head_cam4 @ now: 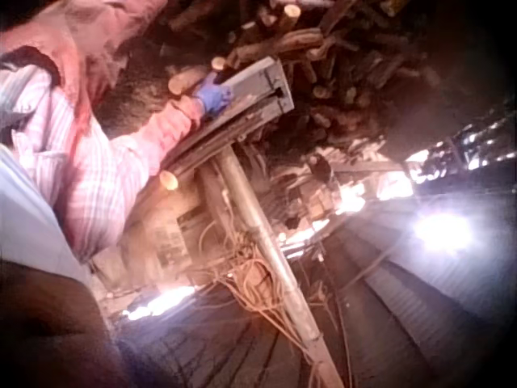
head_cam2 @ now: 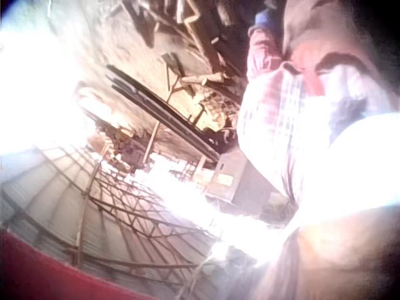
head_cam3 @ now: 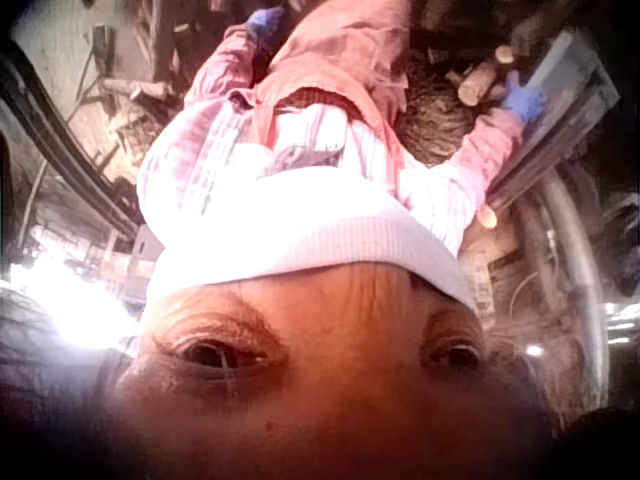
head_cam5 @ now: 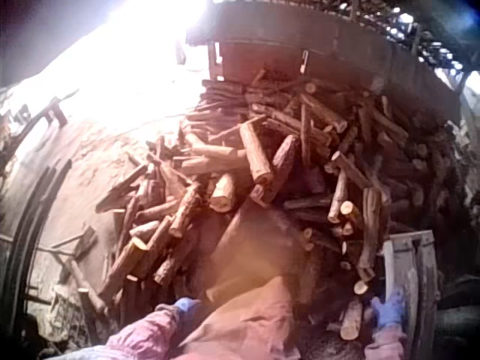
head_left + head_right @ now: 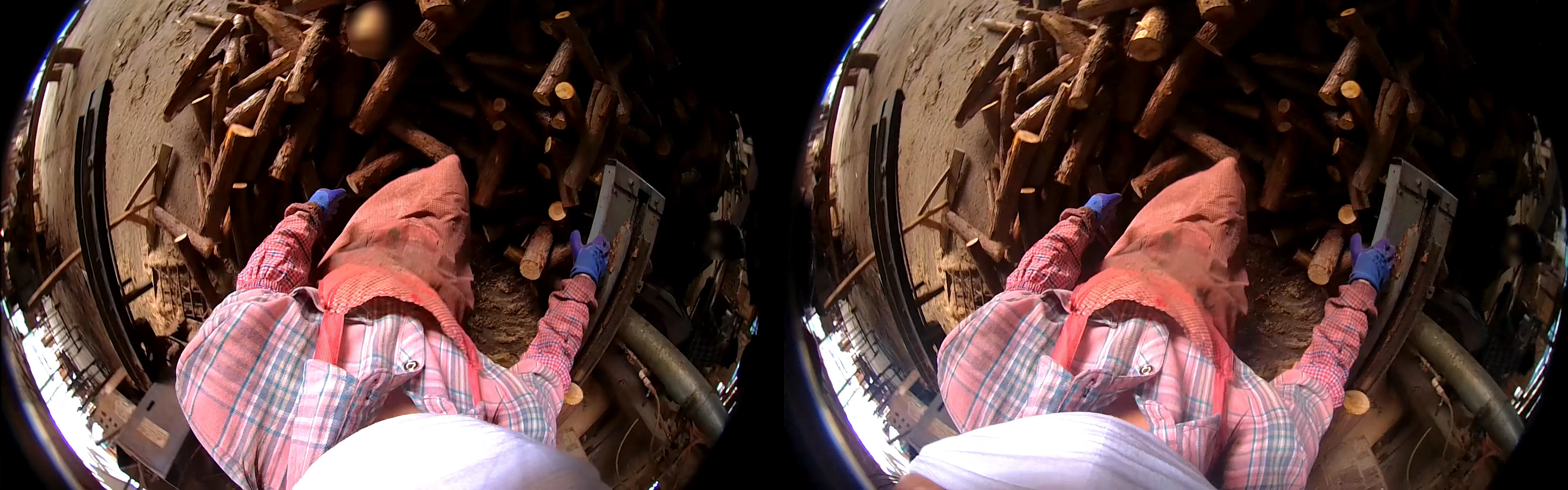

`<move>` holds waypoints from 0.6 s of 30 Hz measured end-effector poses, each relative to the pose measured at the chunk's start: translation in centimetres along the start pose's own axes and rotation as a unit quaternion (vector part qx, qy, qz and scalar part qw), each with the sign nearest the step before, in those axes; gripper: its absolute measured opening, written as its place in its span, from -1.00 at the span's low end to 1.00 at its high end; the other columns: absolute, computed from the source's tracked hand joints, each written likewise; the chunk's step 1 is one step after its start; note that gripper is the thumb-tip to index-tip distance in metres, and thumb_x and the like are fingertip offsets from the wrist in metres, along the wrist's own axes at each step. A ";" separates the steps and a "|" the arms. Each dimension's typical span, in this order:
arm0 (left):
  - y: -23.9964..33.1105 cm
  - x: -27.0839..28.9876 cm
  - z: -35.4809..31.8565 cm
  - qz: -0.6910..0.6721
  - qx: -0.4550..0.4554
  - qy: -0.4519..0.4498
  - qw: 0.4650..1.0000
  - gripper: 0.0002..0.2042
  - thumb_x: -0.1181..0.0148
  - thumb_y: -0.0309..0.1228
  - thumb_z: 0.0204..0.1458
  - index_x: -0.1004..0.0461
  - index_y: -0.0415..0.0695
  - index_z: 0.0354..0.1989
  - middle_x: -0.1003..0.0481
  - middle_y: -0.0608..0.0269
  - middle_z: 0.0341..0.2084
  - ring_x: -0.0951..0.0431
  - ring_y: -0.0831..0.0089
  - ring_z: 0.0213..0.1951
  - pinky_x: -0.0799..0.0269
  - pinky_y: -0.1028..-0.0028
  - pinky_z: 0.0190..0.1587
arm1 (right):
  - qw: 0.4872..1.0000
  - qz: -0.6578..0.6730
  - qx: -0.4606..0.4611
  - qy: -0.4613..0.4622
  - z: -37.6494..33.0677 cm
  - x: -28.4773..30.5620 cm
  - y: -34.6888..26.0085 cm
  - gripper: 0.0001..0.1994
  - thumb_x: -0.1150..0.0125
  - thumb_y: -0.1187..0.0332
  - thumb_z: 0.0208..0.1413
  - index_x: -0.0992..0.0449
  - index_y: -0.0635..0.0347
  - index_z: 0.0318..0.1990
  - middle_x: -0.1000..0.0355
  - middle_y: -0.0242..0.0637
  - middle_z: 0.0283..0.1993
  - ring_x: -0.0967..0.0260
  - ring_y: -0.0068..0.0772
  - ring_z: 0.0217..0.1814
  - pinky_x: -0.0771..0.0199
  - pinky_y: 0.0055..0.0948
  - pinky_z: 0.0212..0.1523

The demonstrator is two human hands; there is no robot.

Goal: The person repeatedly picks up logs from a pile and feeds them into a wood chipper. They handle the logs one at a time, positioning them on the machine's feed table before they are pulled in.

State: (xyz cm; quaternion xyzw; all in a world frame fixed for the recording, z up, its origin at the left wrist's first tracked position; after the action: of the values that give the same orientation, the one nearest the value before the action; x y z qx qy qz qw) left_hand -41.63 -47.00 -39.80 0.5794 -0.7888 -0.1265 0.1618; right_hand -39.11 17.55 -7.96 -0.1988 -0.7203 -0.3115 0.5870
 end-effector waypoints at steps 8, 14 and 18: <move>23.2 -6.0 -5.4 0.305 -0.453 -0.005 0.838 -0.75 -0.13 -0.21 -0.01 -0.46 -0.02 -0.19 -0.49 0.06 -0.46 -0.46 0.25 -0.48 -0.38 0.34 -0.43 | 0.979 0.115 0.108 0.127 -6.1 8.2 -2.8 -0.32 -0.28 -0.01 -0.08 -0.32 0.37 0.08 -0.29 0.10 0.10 -0.23 0.07 0.16 -0.22 -0.17 0.19; 40.9 -9.1 -0.3 0.220 -0.410 0.104 0.879 -0.02 -0.37 0.14 -0.33 -0.15 -0.32 0.19 -0.25 -0.16 0.11 -0.24 0.05 0.17 -0.18 0.31 0.19 | 0.806 0.551 0.148 -0.159 1.9 -0.5 -15.7 -0.31 -0.32 0.14 -0.04 -0.21 0.38 0.16 -0.15 0.01 0.25 -0.12 -0.20 0.28 -0.13 -0.31 0.25; 50.0 -8.6 4.9 0.261 -0.379 0.136 0.877 0.13 -0.45 0.14 -0.52 -0.05 -0.27 0.24 -0.14 -0.15 0.20 -0.13 0.05 0.25 -0.11 0.28 0.25 | 0.675 0.670 0.165 -0.261 11.0 -6.7 -27.2 -0.40 -0.22 0.21 0.06 -0.20 0.33 0.20 -0.19 -0.13 0.24 -0.14 -0.23 0.28 -0.12 -0.35 0.27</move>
State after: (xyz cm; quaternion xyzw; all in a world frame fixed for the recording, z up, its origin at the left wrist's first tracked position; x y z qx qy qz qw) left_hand -84.81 -23.92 -25.84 0.2582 -0.7732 -0.2892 0.5019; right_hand -63.20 5.79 -21.61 -0.6014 -0.5578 0.3533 0.4498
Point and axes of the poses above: each hand's wrist, its own z-axis towards the middle knuckle, its own x-axis out of the back of the hand, y = z × x, the point moved 4 cm from there along z, towards the middle knuckle
